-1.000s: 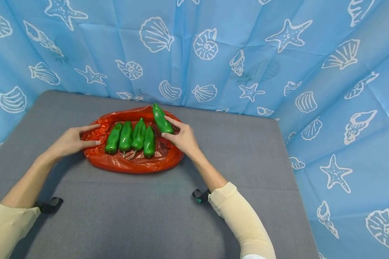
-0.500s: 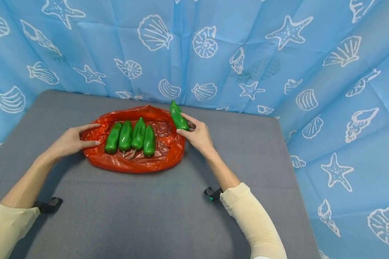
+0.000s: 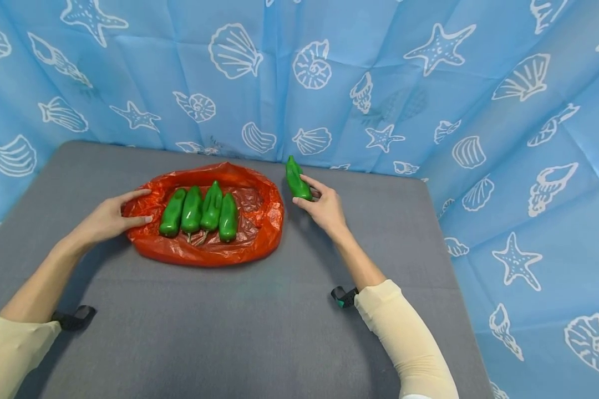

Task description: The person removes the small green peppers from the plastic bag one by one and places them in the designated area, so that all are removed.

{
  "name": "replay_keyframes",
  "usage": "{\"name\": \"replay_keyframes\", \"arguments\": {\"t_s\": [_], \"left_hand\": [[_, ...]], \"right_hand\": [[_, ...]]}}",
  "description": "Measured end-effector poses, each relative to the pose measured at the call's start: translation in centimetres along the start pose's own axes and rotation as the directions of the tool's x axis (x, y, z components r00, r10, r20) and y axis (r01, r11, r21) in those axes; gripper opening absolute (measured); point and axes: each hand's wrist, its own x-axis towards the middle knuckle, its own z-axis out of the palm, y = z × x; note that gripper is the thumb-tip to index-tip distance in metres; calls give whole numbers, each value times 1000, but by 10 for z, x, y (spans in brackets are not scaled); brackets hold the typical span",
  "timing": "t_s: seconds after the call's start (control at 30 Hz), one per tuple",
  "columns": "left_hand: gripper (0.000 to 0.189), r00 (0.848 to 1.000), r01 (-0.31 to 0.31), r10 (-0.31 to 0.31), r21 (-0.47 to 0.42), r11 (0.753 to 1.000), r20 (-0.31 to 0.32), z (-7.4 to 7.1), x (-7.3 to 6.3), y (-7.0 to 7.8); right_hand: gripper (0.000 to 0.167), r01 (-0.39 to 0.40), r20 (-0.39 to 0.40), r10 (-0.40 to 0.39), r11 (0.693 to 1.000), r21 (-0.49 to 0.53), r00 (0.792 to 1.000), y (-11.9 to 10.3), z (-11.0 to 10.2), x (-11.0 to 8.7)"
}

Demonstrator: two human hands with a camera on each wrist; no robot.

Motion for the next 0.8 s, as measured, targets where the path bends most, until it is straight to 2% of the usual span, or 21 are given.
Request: {"name": "replay_keyframes", "arguments": {"t_s": [0.57, 0.67, 0.8], "left_hand": [[73, 1000, 9, -9, -3, 1000, -2, 0, -2, 1], [73, 1000, 14, -14, -2, 1000, -1, 0, -2, 1], [71, 1000, 9, -9, 7, 1000, -5, 0, -1, 2]], "right_hand": [[59, -51, -83, 42, 993, -106, 996, 23, -14, 12], [59, -68, -89, 59, 992, -103, 994, 26, -16, 15], [59, -107, -96, 102, 993, -52, 990, 34, -18, 18]]}}
